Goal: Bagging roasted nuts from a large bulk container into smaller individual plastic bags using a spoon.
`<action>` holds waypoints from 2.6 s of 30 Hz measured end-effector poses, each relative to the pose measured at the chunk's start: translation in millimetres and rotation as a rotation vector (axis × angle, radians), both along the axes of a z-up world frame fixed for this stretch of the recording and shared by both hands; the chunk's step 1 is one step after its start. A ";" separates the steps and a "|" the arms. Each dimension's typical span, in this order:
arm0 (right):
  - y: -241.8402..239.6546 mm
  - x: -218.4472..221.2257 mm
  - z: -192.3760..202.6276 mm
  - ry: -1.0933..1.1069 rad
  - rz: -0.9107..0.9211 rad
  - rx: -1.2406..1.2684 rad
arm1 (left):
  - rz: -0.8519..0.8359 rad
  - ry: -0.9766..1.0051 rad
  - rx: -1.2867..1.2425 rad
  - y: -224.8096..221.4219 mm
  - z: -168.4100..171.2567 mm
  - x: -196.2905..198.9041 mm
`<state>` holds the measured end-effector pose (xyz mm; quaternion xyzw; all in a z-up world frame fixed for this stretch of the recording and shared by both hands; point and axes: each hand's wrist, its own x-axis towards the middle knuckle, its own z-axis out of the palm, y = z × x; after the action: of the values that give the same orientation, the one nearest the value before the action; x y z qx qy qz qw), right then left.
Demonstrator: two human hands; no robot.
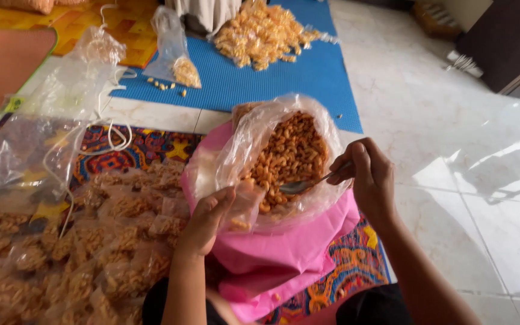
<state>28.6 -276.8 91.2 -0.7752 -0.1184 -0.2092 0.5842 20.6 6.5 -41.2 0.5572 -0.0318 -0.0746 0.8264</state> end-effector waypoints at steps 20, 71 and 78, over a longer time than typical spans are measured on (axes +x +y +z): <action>1.5 19.4 -77.4 0.215 -0.032 0.241 | -0.001 0.114 -0.048 4.7 18.1 -1.2; 60.4 -13.7 36.0 -0.343 0.244 -0.336 | -0.068 0.027 -0.177 -8.8 -14.7 2.6; 60.2 -11.0 15.1 -0.334 0.252 -0.299 | -0.119 -0.034 -0.185 -7.3 8.5 -2.8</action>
<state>17.6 -216.6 106.3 -0.7867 -0.3385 -0.2400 0.4572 17.9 -0.8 -32.7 0.4768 -0.0855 -0.1108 0.8678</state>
